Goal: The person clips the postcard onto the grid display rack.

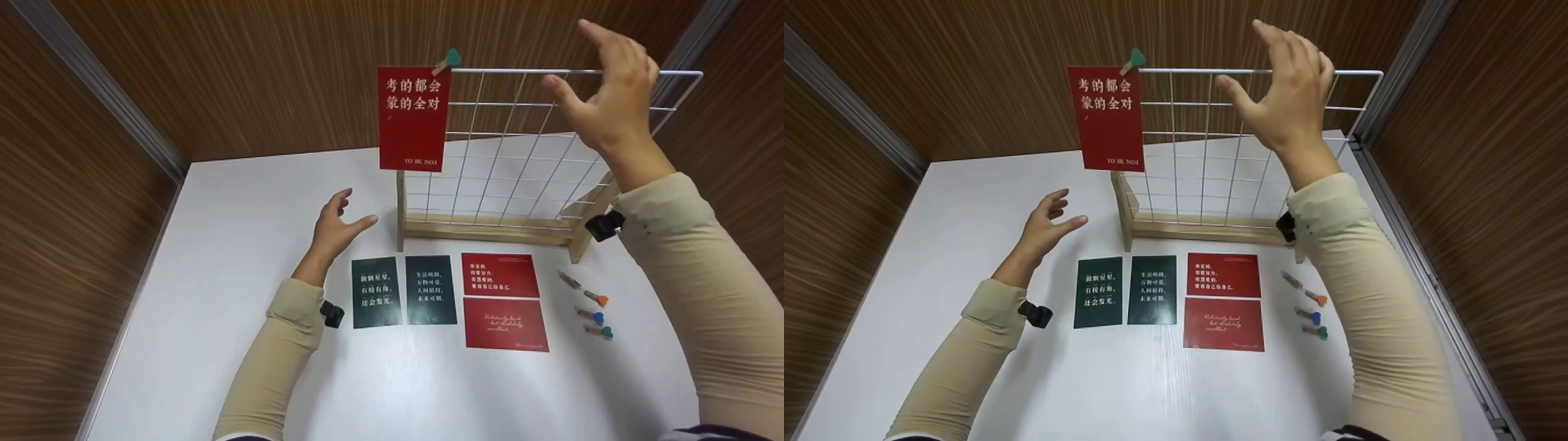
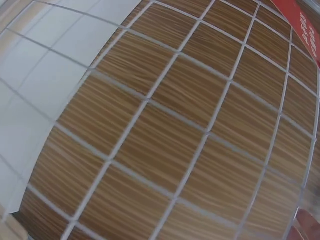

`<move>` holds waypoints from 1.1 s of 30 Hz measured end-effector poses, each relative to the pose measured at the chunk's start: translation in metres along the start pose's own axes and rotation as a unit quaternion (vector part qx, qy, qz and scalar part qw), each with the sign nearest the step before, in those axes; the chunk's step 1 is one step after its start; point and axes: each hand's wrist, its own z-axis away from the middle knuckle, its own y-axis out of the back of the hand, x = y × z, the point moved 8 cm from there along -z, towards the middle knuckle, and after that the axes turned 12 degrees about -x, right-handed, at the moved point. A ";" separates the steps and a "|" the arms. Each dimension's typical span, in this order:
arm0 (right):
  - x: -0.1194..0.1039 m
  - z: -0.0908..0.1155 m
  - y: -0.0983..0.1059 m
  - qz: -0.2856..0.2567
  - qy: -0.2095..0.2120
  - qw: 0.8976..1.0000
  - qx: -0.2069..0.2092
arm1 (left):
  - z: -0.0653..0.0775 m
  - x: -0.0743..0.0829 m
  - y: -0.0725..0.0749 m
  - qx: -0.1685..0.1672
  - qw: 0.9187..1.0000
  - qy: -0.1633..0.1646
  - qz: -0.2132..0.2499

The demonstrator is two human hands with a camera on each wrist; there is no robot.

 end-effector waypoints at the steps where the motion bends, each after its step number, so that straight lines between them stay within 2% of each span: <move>1: 0.003 0.003 0.002 -0.005 -0.003 1.000 0.007 | 0.001 -0.006 -0.001 -0.003 1.000 0.003 -0.005; 9: 0.015 0.032 0.017 -0.013 0.011 0.998 0.068 | 0.007 -0.051 -0.009 0.000 0.999 0.045 -0.020; 17: 0.021 0.063 0.026 -0.030 0.003 0.994 0.103 | 0.019 -0.089 -0.022 0.006 0.996 0.082 -0.024; 25: 0.057 0.096 0.019 -0.044 -0.033 0.993 0.106 | 0.026 -0.108 -0.030 0.005 0.993 0.109 -0.037; 33: 0.081 0.132 0.007 -0.054 -0.071 0.992 0.091 | 0.026 -0.113 -0.036 0.005 0.991 0.122 -0.062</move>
